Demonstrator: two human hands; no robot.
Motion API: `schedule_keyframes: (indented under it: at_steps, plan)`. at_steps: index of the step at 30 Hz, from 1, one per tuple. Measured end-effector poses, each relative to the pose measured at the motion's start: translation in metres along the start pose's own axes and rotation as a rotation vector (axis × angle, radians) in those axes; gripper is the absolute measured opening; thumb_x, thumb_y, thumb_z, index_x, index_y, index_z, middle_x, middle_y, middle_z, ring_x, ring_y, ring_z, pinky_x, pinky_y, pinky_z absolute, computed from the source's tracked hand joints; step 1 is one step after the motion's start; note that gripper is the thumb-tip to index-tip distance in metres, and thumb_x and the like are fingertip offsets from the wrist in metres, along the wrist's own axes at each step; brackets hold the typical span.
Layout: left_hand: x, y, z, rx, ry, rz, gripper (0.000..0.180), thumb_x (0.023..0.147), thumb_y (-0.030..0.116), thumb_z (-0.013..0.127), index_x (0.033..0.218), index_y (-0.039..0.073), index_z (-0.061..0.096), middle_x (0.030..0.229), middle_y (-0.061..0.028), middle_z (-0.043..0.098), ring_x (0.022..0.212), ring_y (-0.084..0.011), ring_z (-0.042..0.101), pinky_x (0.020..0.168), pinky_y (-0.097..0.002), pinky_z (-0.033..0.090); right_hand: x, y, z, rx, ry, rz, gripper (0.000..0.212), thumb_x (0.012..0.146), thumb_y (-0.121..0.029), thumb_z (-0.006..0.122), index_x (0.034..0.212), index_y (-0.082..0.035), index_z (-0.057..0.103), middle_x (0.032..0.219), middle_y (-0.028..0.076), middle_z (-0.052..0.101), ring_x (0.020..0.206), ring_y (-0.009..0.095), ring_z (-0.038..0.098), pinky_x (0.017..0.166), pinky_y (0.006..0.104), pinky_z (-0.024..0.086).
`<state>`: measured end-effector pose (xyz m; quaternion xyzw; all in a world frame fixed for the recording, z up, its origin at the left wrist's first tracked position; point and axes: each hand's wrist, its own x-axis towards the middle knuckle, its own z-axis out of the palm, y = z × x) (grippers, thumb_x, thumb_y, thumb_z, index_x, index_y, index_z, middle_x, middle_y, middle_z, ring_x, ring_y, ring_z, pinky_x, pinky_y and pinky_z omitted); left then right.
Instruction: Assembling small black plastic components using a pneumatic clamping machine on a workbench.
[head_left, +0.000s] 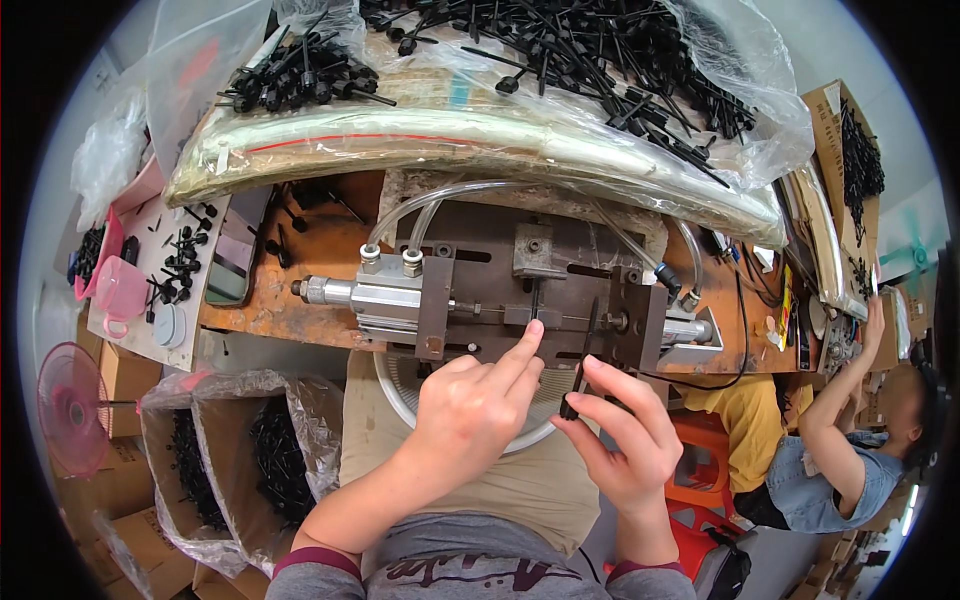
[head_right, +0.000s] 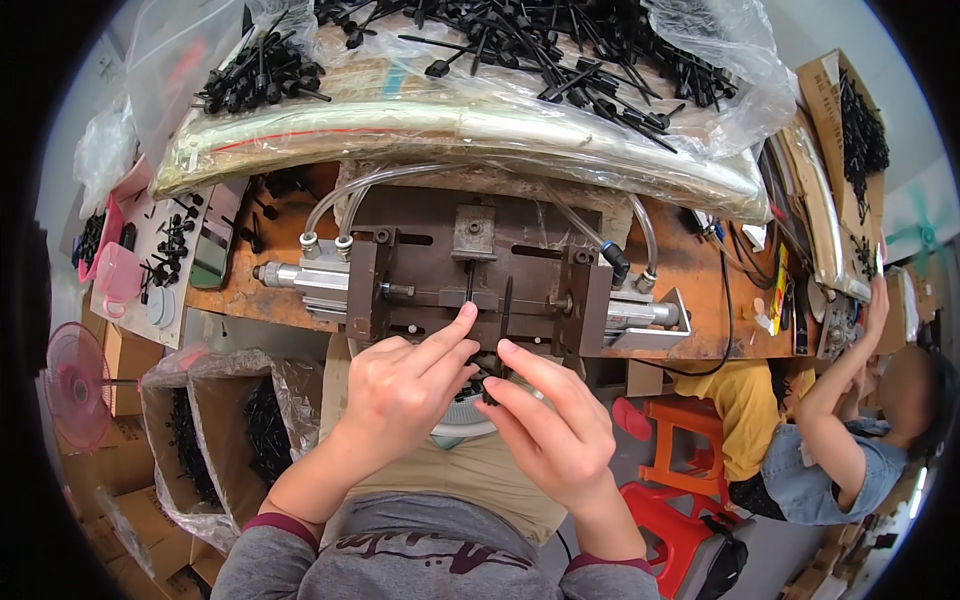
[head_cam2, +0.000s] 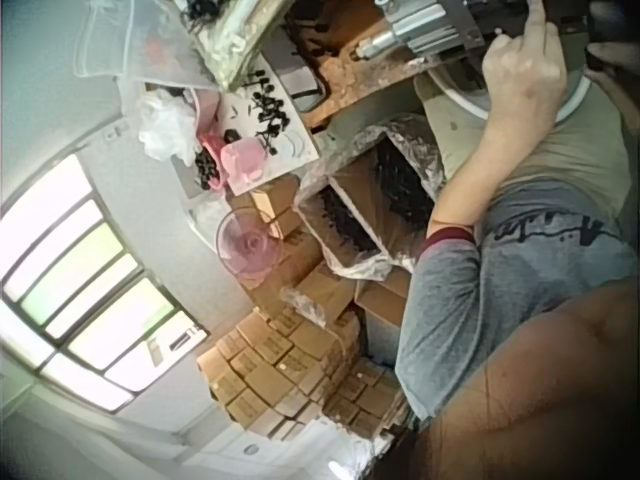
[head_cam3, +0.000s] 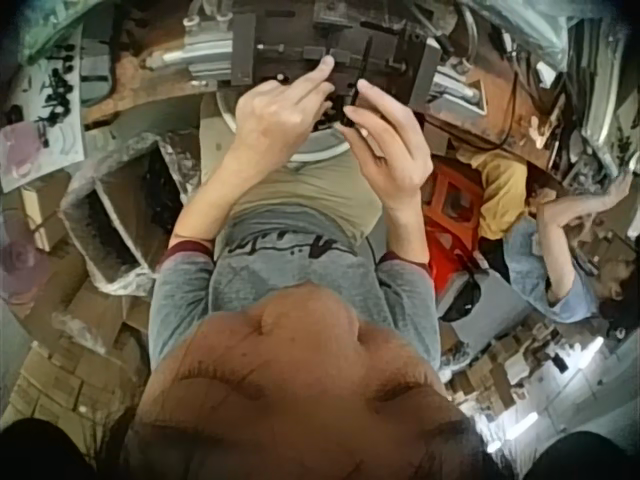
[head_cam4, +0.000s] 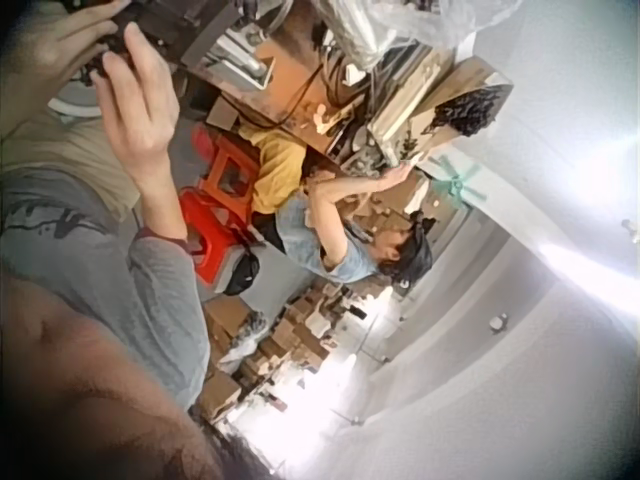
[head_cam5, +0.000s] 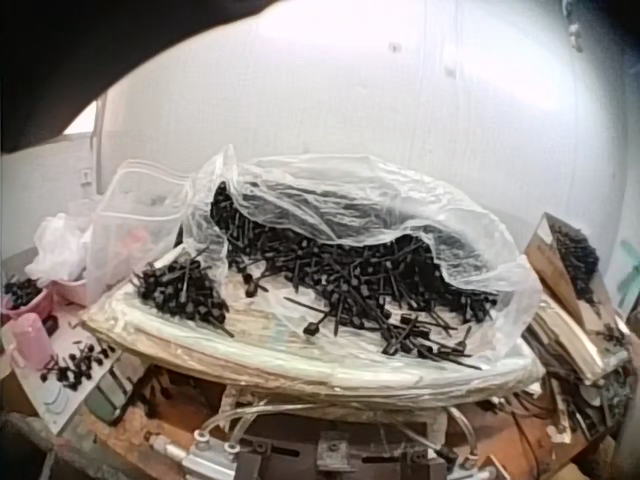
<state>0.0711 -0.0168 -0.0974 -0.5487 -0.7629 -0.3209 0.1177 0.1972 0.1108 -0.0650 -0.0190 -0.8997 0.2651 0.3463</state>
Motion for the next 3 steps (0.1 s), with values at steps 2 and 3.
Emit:
schedule_keyframes:
  at_steps: [2, 3]
  plan:
    - [-0.0029, -0.0015, -0.0043, -0.025, -0.018, 0.02, 0.023, 0.068, 0.012, 0.078, 0.088, 0.005, 0.071, 0.117, -0.0097, 0.068, 0.053, -0.0145, 0.058, 0.054, -0.0253, 0.046, -0.0026, 0.0018, 0.0046, -0.022, -0.004, -0.033, 0.029, 0.066, 0.001, 0.081, 0.092, 0.002, 0.07, 0.112, 0.02, 0.066, 0.093, 0.031, 0.068, 0.074, 0.0349, 0.057]
    - [-0.0029, -0.0018, -0.0049, -0.023, -0.016, 0.019, 0.023, 0.068, 0.012, 0.078, 0.088, 0.005, 0.071, 0.117, -0.0097, 0.068, 0.053, -0.0145, 0.058, 0.054, -0.0253, 0.046, -0.0033, 0.0028, 0.0054, -0.019, -0.027, -0.046, 0.03, 0.066, 0.001, 0.08, 0.095, 0.001, 0.07, 0.115, 0.021, 0.065, 0.094, 0.032, 0.068, 0.074, 0.0346, 0.057]
